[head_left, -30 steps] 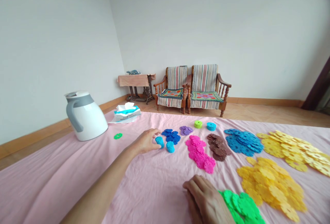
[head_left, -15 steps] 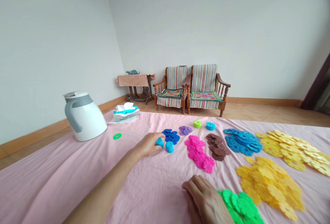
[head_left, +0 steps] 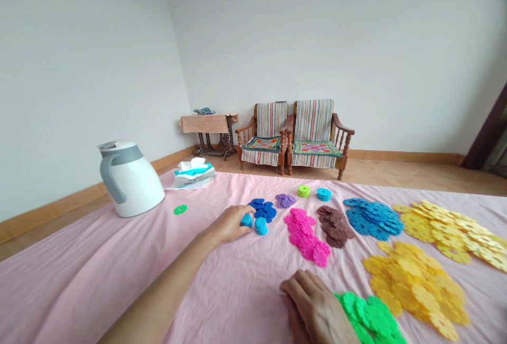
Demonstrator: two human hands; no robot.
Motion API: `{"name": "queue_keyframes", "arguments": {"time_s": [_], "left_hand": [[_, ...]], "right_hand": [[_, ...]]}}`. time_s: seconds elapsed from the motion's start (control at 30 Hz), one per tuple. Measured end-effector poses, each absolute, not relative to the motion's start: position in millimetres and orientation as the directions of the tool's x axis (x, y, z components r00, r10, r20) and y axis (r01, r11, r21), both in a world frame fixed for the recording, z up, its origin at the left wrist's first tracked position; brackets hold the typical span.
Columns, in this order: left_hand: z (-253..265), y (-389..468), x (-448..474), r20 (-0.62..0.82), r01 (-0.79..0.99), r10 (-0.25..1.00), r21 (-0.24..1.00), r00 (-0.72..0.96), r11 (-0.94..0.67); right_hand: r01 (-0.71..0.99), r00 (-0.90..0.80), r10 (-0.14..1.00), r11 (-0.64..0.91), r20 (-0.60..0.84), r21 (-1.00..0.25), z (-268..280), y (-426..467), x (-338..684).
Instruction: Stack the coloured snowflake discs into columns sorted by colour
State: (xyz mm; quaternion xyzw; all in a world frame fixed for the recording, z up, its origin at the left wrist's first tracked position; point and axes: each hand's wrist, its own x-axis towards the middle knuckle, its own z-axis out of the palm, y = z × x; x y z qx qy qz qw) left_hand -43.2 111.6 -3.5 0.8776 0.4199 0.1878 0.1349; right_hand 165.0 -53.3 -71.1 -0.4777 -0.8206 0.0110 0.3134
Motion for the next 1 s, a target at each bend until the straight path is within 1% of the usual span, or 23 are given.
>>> {"name": "queue_keyframes", "arguments": {"time_s": [0.4,0.6,0.7,0.87,1.0], "left_hand": [[-10.7,118.1,-40.9,0.238,0.687,0.777,0.366,0.583,-0.628],[-9.3,117.4,-40.9,0.222,0.697,0.784,0.364,0.580,-0.618],[-1.7,116.2,-44.8,0.227,0.672,0.751,0.342,0.620,-0.657],[19.5,106.1,-43.1,0.262,0.590,0.657,0.293,0.707,-0.752],[28.1,93.6,-30.6,0.220,0.588,0.621,0.203,0.752,-0.783]], "right_hand": [[0.787,-0.340,0.794,0.534,0.504,-0.310,-72.0,-52.8,163.9],[0.787,-0.340,0.783,0.540,0.521,-0.298,-72.6,-52.7,164.0],[0.787,-0.345,0.786,0.540,0.513,-0.298,-71.9,-52.8,164.2],[0.788,-0.345,0.791,0.537,0.504,-0.303,-72.1,-52.7,163.3],[0.794,-0.347,0.795,0.531,0.498,-0.295,-72.1,-52.9,163.1]]}}
